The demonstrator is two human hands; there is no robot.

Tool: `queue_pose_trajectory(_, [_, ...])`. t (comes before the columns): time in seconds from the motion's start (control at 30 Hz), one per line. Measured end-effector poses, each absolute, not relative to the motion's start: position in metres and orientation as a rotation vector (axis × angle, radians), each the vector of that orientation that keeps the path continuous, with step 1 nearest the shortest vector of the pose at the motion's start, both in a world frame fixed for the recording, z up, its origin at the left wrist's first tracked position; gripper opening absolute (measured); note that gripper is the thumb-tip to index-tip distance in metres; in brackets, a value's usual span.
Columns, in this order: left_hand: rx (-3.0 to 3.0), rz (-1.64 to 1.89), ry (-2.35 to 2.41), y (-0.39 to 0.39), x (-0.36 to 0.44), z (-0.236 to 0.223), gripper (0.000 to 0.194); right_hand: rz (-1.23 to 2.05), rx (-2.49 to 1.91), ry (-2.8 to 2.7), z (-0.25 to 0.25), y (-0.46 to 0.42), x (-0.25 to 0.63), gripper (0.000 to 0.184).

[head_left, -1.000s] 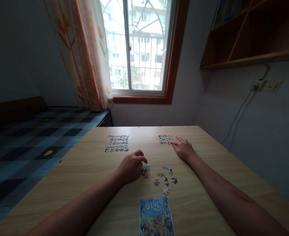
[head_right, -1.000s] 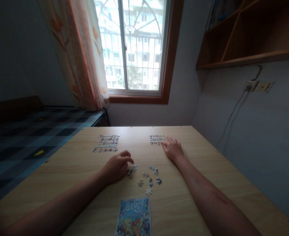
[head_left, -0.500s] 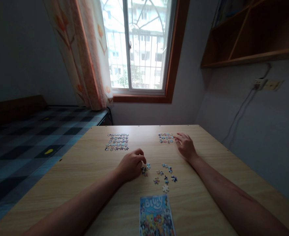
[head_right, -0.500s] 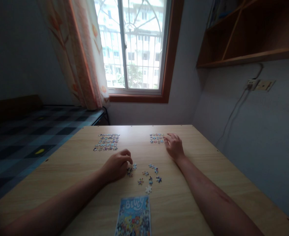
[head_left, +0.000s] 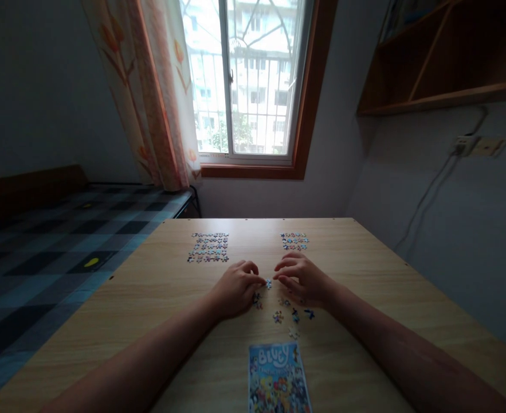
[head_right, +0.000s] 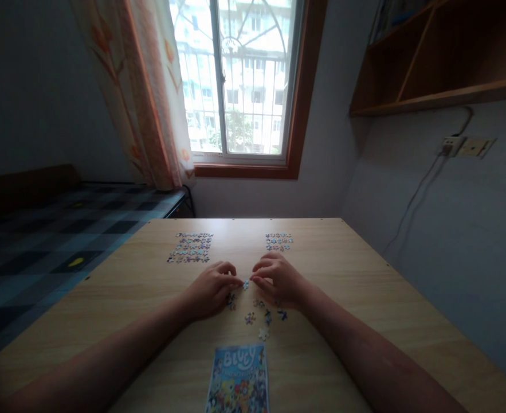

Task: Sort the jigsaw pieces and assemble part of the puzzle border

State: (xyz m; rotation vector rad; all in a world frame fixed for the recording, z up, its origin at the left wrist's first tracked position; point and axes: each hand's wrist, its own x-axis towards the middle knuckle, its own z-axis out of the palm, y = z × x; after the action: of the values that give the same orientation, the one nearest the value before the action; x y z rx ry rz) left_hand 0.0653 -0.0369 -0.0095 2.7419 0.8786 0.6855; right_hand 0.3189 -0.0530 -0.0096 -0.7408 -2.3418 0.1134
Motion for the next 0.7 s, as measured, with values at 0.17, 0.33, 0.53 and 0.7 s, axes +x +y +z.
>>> queue_pose_trajectory(0.17, [2.713, 0.760, 0.882, -0.034, 0.064, -0.014, 0.031, 0.143, -0.739, -2.400, -0.011, -0.060, 0.309, 0.030])
queue_pose_trajectory(0.33, [2.670, 0.860, 0.868, -0.033, 0.064, -0.016, 0.036, 0.091, -0.769, -2.433, -0.013, -0.058, 0.312, 0.028])
queue_pose_trajectory(0.53, [2.650, 0.926, 0.825, -0.034, 0.063, -0.016, 0.036, -0.032, -0.920, -2.360, -0.016, -0.043, 0.340, 0.028])
queue_pose_trajectory(0.7, [2.650, 0.934, 0.826, -0.034, 0.062, -0.019, 0.035, -0.132, -1.098, -2.338, -0.018, -0.033, 0.371, 0.013])
